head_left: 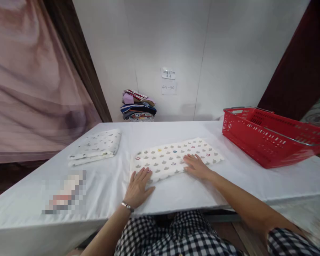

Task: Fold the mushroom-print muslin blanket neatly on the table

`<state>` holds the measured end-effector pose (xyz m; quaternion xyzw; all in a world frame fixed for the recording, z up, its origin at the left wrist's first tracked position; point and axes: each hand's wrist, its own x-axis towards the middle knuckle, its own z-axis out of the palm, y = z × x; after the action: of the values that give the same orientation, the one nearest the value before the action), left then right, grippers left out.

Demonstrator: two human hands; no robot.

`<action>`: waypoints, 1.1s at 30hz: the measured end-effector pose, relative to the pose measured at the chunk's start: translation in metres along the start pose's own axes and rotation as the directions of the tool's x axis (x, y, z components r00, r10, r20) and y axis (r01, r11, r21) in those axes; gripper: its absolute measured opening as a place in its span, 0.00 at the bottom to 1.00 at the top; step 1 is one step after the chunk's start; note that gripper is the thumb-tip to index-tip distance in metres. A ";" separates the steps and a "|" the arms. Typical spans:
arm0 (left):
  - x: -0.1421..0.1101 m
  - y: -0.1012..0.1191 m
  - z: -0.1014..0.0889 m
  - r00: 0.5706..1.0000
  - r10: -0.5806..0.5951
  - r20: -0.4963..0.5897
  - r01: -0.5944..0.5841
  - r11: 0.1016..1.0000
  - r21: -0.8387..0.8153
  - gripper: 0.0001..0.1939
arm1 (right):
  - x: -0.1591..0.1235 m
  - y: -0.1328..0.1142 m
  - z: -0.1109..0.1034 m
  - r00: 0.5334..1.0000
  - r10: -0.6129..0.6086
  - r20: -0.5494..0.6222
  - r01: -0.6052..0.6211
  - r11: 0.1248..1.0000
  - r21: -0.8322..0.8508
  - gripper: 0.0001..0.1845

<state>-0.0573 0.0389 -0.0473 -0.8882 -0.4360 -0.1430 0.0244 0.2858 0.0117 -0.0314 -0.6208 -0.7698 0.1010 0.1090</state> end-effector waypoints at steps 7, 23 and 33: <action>-0.007 0.005 -0.007 0.998 -0.061 0.009 0.061 0.998 0.012 0.35 | 0.000 -0.034 0.022 0.963 -0.266 -0.035 0.259 0.954 -0.150 0.34; -0.007 0.000 -0.002 0.996 -0.084 -0.031 0.084 0.996 -0.026 0.28 | 0.043 -0.127 0.079 0.899 -0.376 -0.224 0.352 0.926 -0.140 0.27; -0.022 -0.011 -0.003 0.930 -0.366 -0.041 0.365 0.930 -0.037 0.27 | 0.039 -0.130 0.079 0.907 -0.354 -0.226 0.319 0.931 -0.178 0.22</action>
<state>-0.0792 0.0284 -0.0512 -0.7882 -0.5908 -0.1722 -0.0048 0.1326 0.0214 -0.0677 -0.4921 -0.8501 -0.0530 0.1797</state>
